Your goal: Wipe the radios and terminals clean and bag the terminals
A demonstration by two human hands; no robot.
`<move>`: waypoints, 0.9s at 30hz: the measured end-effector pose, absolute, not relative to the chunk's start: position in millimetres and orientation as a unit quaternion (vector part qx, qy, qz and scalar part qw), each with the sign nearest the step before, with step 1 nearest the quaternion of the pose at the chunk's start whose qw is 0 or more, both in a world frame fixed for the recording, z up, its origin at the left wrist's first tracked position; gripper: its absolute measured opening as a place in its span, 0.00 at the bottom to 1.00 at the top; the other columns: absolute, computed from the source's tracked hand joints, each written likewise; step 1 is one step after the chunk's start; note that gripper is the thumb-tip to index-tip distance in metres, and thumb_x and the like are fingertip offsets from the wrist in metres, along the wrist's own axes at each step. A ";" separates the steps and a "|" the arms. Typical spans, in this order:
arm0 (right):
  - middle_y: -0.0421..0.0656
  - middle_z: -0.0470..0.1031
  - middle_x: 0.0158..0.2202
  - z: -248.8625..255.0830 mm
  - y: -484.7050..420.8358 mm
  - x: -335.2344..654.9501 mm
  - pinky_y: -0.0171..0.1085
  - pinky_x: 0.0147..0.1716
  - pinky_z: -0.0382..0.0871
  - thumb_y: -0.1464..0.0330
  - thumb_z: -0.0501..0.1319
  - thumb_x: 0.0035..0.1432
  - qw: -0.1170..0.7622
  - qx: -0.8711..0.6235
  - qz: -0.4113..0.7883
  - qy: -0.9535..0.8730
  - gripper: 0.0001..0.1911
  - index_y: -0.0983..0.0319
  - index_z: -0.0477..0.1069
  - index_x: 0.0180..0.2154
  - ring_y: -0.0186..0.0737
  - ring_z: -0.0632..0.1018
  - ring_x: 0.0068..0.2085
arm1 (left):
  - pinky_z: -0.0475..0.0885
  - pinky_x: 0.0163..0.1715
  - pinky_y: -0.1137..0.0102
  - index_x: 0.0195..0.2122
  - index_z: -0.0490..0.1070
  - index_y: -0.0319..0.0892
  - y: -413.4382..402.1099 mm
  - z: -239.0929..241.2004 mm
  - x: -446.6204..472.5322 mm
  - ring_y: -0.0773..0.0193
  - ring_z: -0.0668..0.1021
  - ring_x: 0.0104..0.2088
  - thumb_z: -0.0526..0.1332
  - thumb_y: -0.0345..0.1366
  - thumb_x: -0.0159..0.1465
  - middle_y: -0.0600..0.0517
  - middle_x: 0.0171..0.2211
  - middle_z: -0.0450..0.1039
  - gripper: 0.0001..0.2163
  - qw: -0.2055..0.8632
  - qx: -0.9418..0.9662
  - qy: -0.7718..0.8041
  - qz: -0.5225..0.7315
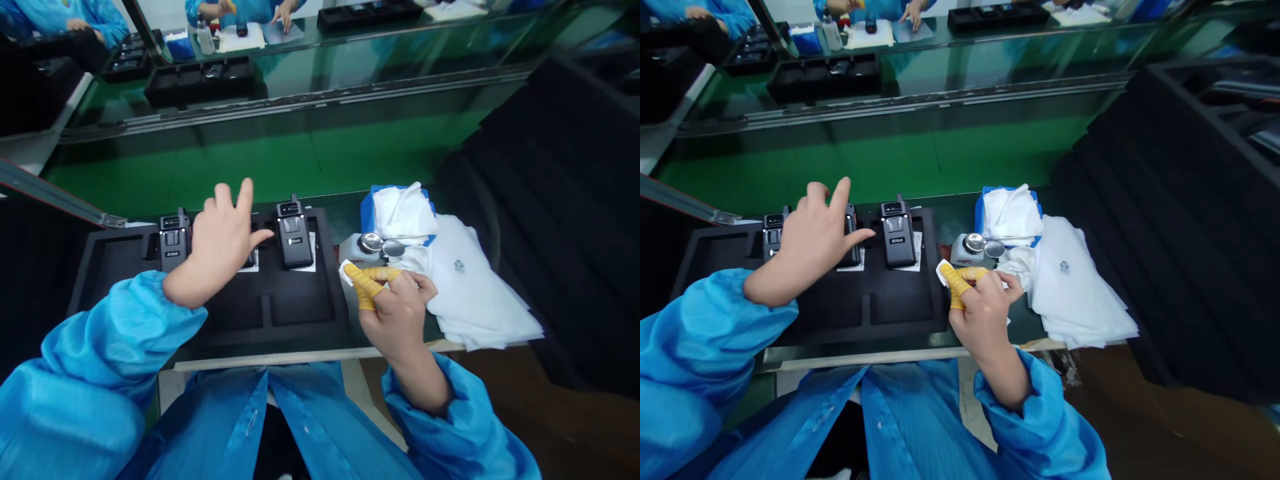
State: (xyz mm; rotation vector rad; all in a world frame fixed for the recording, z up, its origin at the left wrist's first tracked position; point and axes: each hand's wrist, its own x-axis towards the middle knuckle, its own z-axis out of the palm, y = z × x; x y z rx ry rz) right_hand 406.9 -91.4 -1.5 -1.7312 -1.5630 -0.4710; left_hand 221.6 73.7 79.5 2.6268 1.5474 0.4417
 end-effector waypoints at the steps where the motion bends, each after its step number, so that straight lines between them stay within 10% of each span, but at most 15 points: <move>1: 0.38 0.68 0.28 0.2 -90.7 406.5 0.43 0.42 0.55 0.80 0.55 0.42 0.378 -0.671 -0.182 -0.611 0.19 0.55 0.75 0.33 0.35 0.68 0.32 | 0.69 0.47 0.53 0.63 0.55 0.43 68.4 81.3 231.3 0.39 0.75 0.47 0.69 0.45 0.53 0.39 0.49 0.63 0.39 0.044 0.855 0.495 0.144; 15: 0.38 0.67 0.28 21.6 -84.4 406.6 0.42 0.39 0.57 0.78 0.57 0.49 0.398 -0.637 -0.192 -0.631 0.18 0.54 0.75 0.39 0.35 0.68 0.30 | 0.70 0.48 0.56 0.67 0.37 0.34 49.8 80.2 249.7 0.45 0.74 0.51 0.66 0.32 0.48 0.34 0.58 0.62 0.49 0.374 0.817 0.417 0.137; 27: 0.39 0.74 0.35 59.6 -57.1 359.9 0.43 0.46 0.54 0.79 0.55 0.53 0.427 -0.571 -0.135 -0.688 0.23 0.52 0.75 0.46 0.34 0.71 0.36 | 0.72 0.46 0.66 0.50 0.60 0.44 7.7 74.6 201.8 0.59 0.76 0.46 0.58 0.21 0.45 0.51 0.48 0.72 0.30 0.395 0.823 0.343 0.221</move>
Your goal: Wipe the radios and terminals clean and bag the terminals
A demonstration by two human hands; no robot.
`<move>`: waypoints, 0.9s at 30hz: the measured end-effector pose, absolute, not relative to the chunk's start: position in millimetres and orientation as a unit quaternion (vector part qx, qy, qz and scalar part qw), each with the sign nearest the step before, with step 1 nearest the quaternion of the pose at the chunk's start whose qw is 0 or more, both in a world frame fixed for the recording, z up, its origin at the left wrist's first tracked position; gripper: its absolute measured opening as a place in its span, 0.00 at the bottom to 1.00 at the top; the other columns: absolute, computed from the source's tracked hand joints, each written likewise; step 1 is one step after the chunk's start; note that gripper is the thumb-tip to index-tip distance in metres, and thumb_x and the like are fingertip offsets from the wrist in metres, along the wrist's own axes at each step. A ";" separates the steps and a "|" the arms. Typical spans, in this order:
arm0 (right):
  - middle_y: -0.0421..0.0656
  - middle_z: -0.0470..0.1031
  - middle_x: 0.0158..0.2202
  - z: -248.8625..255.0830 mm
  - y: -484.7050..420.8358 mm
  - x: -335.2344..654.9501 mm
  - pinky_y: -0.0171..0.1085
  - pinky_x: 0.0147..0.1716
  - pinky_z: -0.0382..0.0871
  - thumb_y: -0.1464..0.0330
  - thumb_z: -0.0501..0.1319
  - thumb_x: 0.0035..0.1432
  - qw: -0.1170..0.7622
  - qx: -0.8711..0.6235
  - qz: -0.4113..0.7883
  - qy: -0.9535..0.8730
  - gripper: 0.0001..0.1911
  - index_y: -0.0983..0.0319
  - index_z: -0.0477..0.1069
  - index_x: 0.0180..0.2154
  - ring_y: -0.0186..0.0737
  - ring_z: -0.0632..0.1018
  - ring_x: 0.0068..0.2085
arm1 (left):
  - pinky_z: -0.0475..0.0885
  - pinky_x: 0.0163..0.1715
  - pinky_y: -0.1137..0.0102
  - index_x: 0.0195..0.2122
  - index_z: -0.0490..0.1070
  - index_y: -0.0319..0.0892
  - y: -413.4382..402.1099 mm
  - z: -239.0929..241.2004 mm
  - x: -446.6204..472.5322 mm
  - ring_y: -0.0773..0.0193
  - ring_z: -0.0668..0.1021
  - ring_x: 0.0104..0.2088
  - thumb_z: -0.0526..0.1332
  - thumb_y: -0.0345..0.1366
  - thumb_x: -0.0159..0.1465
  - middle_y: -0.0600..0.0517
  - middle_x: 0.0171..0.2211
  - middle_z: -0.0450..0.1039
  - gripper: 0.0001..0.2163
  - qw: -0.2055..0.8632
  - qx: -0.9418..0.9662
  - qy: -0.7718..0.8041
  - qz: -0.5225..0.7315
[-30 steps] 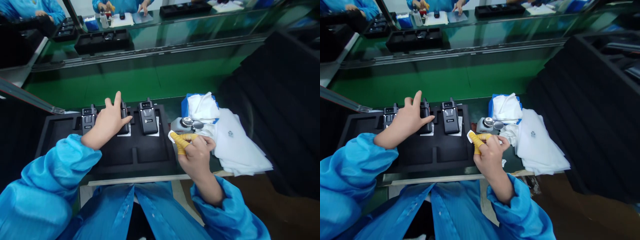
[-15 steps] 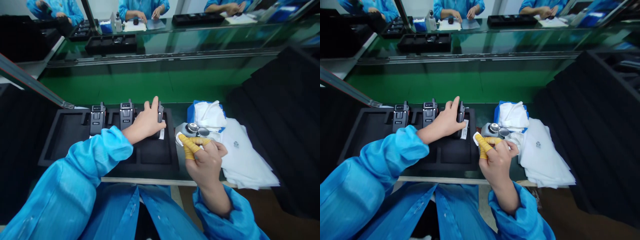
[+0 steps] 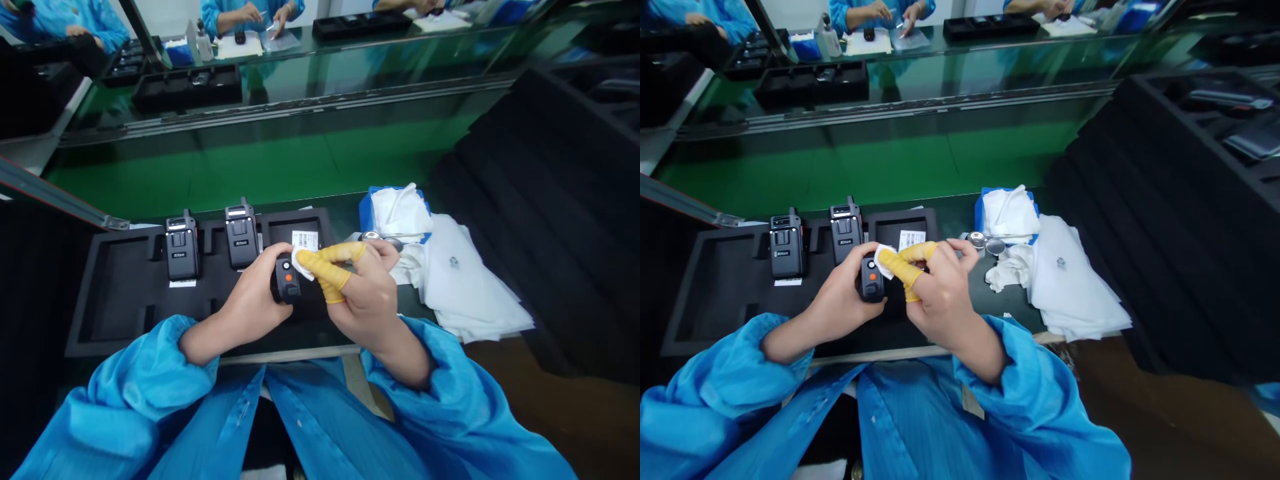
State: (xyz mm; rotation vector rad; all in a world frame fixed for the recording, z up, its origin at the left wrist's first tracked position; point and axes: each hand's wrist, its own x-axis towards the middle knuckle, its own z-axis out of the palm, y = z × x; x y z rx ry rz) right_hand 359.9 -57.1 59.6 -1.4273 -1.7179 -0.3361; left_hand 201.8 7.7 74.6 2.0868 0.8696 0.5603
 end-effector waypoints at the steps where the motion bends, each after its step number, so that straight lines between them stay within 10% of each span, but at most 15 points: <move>1: 0.39 0.74 0.35 61.1 -56.0 357.6 0.43 0.46 0.53 0.79 0.55 0.53 0.413 -0.567 -0.140 -0.699 0.24 0.51 0.74 0.47 0.35 0.71 0.37 | 0.72 0.46 0.66 0.50 0.60 0.44 8.0 74.2 202.2 0.59 0.76 0.47 0.58 0.21 0.45 0.51 0.48 0.72 0.29 0.396 0.824 0.336 0.226; 27: 0.35 0.73 0.29 70.2 -48.2 364.5 0.44 0.49 0.48 0.79 0.51 0.57 0.311 -0.558 -0.258 -0.724 0.20 0.54 0.77 0.28 0.32 0.69 0.36 | 0.73 0.43 0.65 0.47 0.62 0.43 7.6 71.7 201.2 0.59 0.76 0.44 0.58 0.20 0.46 0.50 0.45 0.73 0.26 0.383 0.838 0.316 0.224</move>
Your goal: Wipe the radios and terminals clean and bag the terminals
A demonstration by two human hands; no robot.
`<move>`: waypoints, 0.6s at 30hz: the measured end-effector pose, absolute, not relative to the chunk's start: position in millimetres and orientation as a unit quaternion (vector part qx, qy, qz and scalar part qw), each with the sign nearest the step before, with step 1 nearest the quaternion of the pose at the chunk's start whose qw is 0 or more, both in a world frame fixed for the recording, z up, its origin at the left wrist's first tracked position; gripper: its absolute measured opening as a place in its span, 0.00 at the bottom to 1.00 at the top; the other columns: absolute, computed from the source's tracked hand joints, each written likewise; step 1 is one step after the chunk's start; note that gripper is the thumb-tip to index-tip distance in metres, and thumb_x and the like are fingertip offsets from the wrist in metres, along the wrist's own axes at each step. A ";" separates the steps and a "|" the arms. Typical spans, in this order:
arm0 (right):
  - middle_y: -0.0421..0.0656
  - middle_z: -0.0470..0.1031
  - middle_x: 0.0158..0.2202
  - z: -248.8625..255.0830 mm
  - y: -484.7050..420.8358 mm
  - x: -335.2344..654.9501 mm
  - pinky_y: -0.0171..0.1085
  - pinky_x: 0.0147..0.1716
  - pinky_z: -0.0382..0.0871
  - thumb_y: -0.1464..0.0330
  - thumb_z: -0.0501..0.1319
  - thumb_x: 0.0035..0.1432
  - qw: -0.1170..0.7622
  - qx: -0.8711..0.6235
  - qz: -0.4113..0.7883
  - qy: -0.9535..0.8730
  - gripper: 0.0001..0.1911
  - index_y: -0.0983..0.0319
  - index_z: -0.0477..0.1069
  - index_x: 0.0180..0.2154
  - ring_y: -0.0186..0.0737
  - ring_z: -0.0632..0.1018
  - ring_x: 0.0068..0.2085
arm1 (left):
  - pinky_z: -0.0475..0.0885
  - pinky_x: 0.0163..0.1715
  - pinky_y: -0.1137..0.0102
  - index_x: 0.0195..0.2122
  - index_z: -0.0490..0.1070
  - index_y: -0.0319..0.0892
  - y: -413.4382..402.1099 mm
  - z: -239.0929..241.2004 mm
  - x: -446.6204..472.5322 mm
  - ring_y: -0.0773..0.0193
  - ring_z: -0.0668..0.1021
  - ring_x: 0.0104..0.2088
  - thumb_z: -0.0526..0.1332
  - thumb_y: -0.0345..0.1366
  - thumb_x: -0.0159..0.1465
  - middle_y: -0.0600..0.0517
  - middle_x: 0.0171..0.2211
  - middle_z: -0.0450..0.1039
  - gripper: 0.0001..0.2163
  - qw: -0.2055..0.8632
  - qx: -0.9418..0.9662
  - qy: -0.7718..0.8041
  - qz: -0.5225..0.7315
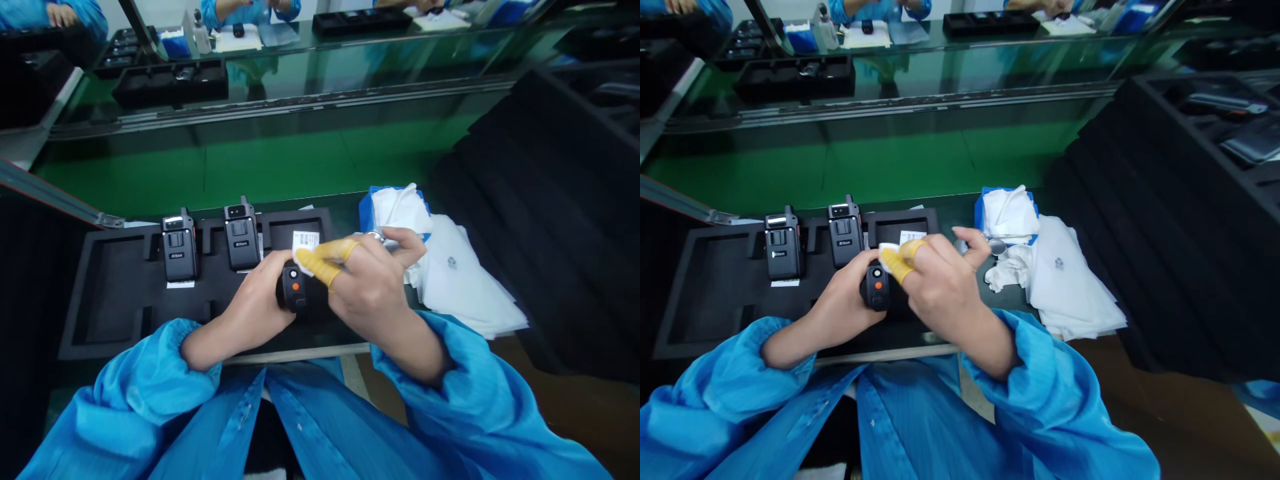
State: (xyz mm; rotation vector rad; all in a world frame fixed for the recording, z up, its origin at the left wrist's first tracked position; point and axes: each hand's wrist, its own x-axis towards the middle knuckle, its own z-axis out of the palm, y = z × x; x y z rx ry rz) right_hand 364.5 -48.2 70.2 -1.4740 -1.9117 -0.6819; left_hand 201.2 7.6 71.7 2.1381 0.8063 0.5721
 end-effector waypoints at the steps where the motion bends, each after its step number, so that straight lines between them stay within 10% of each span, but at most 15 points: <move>1: 0.35 0.73 0.29 69.3 -48.6 367.9 0.44 0.48 0.48 0.79 0.51 0.56 0.306 -0.570 -0.262 -0.716 0.20 0.55 0.77 0.27 0.32 0.69 0.35 | 0.73 0.43 0.65 0.47 0.62 0.43 7.5 72.7 200.8 0.58 0.76 0.44 0.58 0.20 0.45 0.50 0.45 0.73 0.26 0.384 0.837 0.324 0.219; 18: 0.35 0.75 0.30 62.6 -62.1 369.3 0.44 0.47 0.52 0.80 0.53 0.56 0.375 -0.533 -0.178 -0.738 0.20 0.52 0.77 0.33 0.32 0.71 0.36 | 0.73 0.41 0.65 0.45 0.62 0.44 5.5 74.5 201.7 0.60 0.76 0.42 0.58 0.21 0.46 0.51 0.43 0.72 0.24 0.394 0.831 0.327 0.215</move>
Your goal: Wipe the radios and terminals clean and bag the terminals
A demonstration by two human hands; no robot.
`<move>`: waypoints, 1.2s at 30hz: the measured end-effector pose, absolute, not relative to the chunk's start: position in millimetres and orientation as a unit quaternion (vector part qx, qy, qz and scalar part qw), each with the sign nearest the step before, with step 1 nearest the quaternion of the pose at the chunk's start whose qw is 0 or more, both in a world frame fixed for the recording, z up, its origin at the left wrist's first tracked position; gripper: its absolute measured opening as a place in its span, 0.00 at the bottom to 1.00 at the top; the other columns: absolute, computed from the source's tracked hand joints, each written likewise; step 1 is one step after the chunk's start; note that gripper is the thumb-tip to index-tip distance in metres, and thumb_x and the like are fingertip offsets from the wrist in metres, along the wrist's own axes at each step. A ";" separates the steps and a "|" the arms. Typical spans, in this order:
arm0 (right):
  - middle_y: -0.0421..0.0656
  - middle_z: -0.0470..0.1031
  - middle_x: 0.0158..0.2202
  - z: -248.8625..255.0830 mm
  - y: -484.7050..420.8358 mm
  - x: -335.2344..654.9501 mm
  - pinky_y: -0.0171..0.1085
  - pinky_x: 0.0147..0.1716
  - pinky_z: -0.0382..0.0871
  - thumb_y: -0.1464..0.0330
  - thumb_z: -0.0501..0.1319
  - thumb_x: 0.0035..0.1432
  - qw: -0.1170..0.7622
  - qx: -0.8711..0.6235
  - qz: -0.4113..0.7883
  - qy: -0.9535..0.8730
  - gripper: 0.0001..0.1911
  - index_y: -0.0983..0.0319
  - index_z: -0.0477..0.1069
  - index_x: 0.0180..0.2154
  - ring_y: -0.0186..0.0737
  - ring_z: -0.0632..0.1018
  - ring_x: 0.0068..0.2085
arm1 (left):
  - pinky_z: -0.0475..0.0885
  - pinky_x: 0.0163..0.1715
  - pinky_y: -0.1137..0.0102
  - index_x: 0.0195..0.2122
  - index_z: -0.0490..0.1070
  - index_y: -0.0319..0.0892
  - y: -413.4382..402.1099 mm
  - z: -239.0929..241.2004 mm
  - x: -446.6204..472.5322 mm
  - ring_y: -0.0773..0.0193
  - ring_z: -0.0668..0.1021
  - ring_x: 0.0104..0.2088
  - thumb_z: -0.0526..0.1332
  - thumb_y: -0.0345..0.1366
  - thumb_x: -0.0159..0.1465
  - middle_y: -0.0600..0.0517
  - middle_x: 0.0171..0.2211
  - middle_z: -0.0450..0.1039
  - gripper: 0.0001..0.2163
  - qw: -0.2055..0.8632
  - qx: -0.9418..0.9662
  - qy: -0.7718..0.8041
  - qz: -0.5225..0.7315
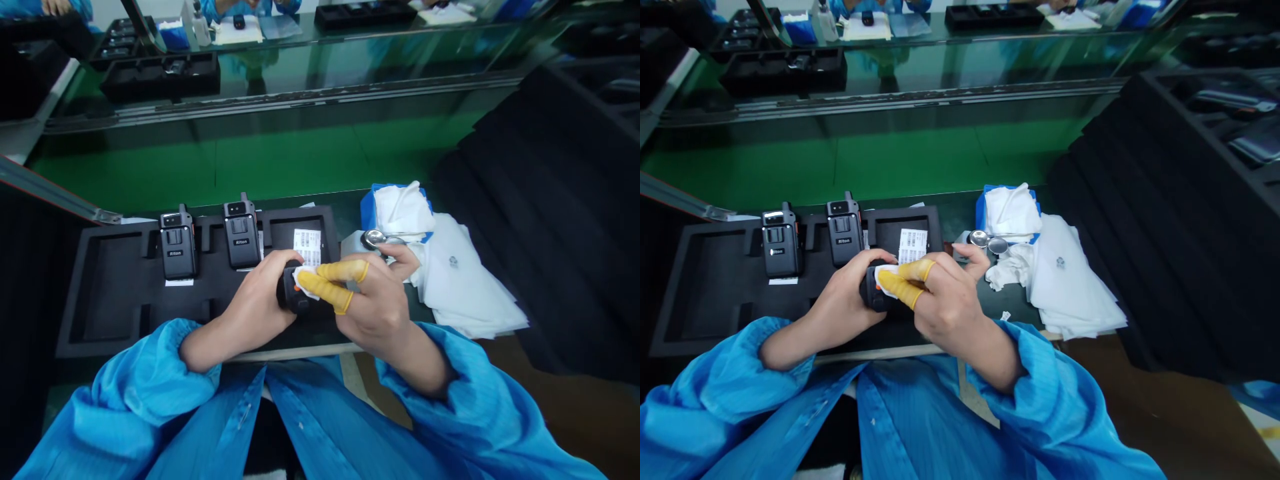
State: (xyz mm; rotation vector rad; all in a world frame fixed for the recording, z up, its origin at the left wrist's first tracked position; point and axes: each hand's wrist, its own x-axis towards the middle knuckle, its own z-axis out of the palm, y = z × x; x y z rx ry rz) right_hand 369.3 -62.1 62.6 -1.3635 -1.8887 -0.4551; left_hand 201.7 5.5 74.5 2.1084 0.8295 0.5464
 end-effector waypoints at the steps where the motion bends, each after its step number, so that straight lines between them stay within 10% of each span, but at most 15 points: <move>1: 0.36 0.74 0.30 62.3 -61.9 371.5 0.45 0.46 0.52 0.80 0.53 0.56 0.377 -0.541 -0.183 -0.730 0.20 0.53 0.77 0.34 0.33 0.71 0.36 | 0.73 0.41 0.65 0.45 0.62 0.45 5.6 74.9 201.5 0.60 0.76 0.42 0.58 0.21 0.46 0.52 0.43 0.73 0.25 0.392 0.831 0.331 0.214; 17: 0.37 0.73 0.27 56.4 -54.3 366.8 0.45 0.45 0.52 0.80 0.51 0.54 0.358 -0.587 -0.243 -0.685 0.20 0.55 0.76 0.25 0.33 0.71 0.34 | 0.74 0.41 0.65 0.45 0.62 0.45 5.8 76.1 199.3 0.60 0.77 0.42 0.58 0.20 0.45 0.52 0.43 0.73 0.25 0.389 0.828 0.347 0.208; 29: 0.36 0.75 0.31 53.4 -56.1 369.2 0.45 0.46 0.52 0.77 0.52 0.57 0.331 -0.599 -0.231 -0.692 0.21 0.49 0.78 0.38 0.33 0.70 0.35 | 0.73 0.46 0.62 0.46 0.62 0.45 2.0 70.9 198.5 0.57 0.76 0.47 0.59 0.22 0.48 0.50 0.46 0.72 0.23 0.346 0.847 0.330 0.233; 36: 0.41 0.74 0.34 48.1 -69.3 429.5 0.44 0.41 0.54 0.76 0.56 0.54 0.365 -0.674 -0.287 -0.574 0.17 0.54 0.76 0.40 0.38 0.72 0.35 | 0.70 0.51 0.57 0.56 0.58 0.39 43.2 94.8 227.2 0.50 0.74 0.51 0.68 0.37 0.49 0.44 0.50 0.70 0.34 0.297 0.859 0.394 0.137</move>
